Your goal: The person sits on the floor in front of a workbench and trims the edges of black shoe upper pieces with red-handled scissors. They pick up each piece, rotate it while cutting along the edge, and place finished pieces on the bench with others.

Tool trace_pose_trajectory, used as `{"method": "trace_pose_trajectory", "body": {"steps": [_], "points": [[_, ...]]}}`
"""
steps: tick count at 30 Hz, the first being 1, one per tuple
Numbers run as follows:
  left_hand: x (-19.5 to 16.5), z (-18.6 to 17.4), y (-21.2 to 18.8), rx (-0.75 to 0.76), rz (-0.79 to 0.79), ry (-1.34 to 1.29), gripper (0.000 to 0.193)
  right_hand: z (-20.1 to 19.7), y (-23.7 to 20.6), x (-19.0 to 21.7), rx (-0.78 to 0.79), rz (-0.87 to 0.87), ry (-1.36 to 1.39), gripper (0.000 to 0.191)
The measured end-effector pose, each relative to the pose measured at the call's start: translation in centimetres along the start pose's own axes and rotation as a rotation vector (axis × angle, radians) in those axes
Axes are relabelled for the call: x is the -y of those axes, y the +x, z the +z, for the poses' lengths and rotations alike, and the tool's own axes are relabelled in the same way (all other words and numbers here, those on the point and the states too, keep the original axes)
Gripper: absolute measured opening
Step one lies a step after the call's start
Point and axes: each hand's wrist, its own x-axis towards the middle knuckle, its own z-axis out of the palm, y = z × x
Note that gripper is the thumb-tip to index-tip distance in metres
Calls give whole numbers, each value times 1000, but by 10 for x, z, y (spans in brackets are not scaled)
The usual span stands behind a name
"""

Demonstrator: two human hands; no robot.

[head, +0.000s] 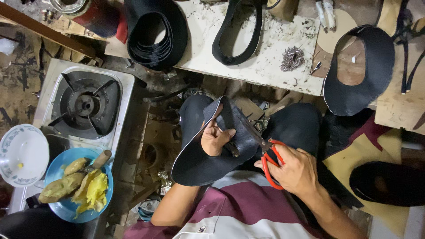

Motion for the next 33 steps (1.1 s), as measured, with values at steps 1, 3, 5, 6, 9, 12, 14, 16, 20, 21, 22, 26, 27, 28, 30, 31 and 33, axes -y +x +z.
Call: {"method": "trace_pose_trajectory", "body": {"steps": [1,3,5,6,9,12,14,16,20,21,22,26,27,28,30,31,33], "points": [[1,-1,0,5,1,5,79,0,0,-1,24,1,-16,50],[0,-3,-1,7,-16,13,79,0,-1,-2,6,-10,43,46],[-4,-4,-1,4,-55,18,79,1,-2,-4,1,-25,53,45],[-7,-4,-1,24,-65,42,77,1,-2,-4,3,-32,33,45],[-21,-2,-3,84,-79,188,59,3,-2,-6,-32,-43,18,45],[-38,7,-4,89,-147,332,25,3,1,-6,-40,-25,30,45],[-47,19,0,65,-314,224,15,2,1,-6,-38,-7,49,44],[-62,25,-4,95,-206,296,15,2,1,-5,-31,-2,83,41],[-80,37,-4,51,-381,286,14,2,1,-5,5,38,19,45],[-81,39,-4,58,-313,346,14,2,1,-5,12,40,20,44],[-82,40,-3,62,-244,407,15,2,1,-6,19,42,22,44],[-78,41,-4,38,-161,361,19,1,2,-7,-12,6,-24,48],[-77,40,-5,28,-205,400,19,1,2,-7,-3,1,-16,47],[-76,40,-6,18,-249,439,18,-1,3,-7,7,-6,-8,46],[-75,41,-7,32,-243,484,16,-2,4,-6,-5,-17,-31,49],[-74,41,-8,59,-196,491,14,-2,4,-6,-10,-22,-42,51],[-73,41,-8,111,-149,460,14,-3,6,-5,-14,-48,-15,48]]}}
